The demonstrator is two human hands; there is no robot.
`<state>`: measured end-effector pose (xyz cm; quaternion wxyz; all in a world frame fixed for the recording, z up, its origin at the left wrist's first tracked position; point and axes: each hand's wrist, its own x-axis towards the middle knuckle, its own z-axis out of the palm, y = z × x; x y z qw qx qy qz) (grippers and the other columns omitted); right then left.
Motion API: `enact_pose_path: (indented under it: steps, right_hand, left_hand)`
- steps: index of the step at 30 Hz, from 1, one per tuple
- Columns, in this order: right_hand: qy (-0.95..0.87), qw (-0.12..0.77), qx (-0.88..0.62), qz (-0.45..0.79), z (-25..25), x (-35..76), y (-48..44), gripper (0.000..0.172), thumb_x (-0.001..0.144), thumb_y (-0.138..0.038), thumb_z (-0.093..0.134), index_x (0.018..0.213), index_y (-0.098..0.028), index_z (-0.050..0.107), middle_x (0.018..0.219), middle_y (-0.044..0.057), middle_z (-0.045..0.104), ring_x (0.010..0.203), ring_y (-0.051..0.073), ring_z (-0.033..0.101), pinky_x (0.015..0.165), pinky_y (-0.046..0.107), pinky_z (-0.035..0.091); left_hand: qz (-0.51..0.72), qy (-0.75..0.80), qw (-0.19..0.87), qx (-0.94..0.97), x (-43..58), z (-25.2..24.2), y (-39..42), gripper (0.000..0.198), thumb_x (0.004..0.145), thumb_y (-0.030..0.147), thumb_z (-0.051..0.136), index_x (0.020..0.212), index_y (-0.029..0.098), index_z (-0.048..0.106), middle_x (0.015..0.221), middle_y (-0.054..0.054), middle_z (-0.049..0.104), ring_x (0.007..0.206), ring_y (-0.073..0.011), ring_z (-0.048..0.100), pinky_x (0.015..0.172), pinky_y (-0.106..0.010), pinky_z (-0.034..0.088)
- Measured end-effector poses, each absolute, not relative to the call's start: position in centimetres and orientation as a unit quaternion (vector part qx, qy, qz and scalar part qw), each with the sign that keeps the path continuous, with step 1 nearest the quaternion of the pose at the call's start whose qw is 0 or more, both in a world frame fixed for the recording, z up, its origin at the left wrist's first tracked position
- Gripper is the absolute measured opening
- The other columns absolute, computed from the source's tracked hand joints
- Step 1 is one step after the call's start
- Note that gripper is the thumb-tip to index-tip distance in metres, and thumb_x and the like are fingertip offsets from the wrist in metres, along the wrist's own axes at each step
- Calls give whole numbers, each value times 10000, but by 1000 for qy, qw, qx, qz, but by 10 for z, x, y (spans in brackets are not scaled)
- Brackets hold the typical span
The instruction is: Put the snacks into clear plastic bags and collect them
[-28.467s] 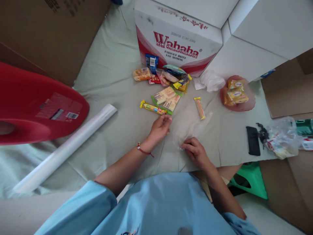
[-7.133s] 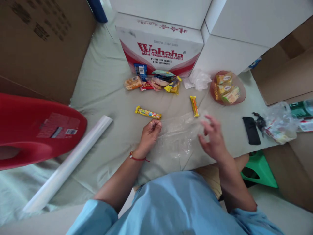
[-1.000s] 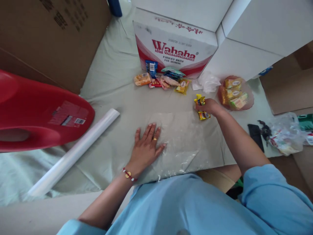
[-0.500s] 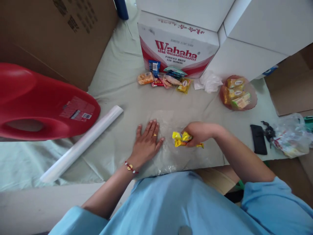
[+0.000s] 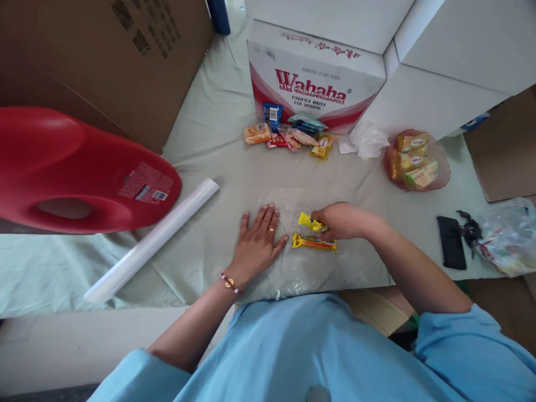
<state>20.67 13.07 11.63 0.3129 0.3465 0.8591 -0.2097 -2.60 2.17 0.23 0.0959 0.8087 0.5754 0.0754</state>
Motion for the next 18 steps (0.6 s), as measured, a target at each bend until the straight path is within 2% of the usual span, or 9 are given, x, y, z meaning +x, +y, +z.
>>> enact_pose_path:
  steps: [6, 10, 15, 18]
  right_hand:
    - [871, 312, 335, -178, 96, 193, 94, 349, 913, -379, 718, 1208, -192, 717, 1092, 138, 800, 998, 308, 772, 749, 309, 500]
    - [881, 311, 302, -189, 103, 197, 91, 270, 927, -314, 674, 1149, -183, 752, 1073, 138, 799, 965, 298, 776, 704, 299, 480]
    - [879, 334, 244, -235, 108, 189, 109, 336, 853, -399, 783, 1131, -211, 771, 1025, 115, 805, 939, 297, 770, 667, 287, 438]
    - [877, 335, 258, -227, 102, 184, 118, 426, 831, -394, 818, 1209, -211, 741, 1055, 118, 803, 954, 304, 765, 668, 289, 430]
  left_hand:
    - [76, 575, 100, 808, -26, 2, 21, 713, 1081, 509, 361, 1676, 124, 280, 1742, -158, 278, 1630, -315, 254, 1324, -619, 100]
    - [69, 573, 104, 810, -27, 2, 22, 661, 1102, 470, 293, 1671, 134, 297, 1745, -146, 276, 1634, -302, 242, 1322, -621, 94]
    - [74, 571, 104, 811, -28, 0, 22, 624, 1111, 405, 255, 1669, 128, 303, 1735, -152, 304, 1626, -306, 266, 1312, -633, 121]
    - [81, 573, 100, 810, -28, 0, 22, 629, 1105, 410, 279, 1673, 140, 298, 1728, -160, 318, 1616, -317, 293, 1309, -637, 132]
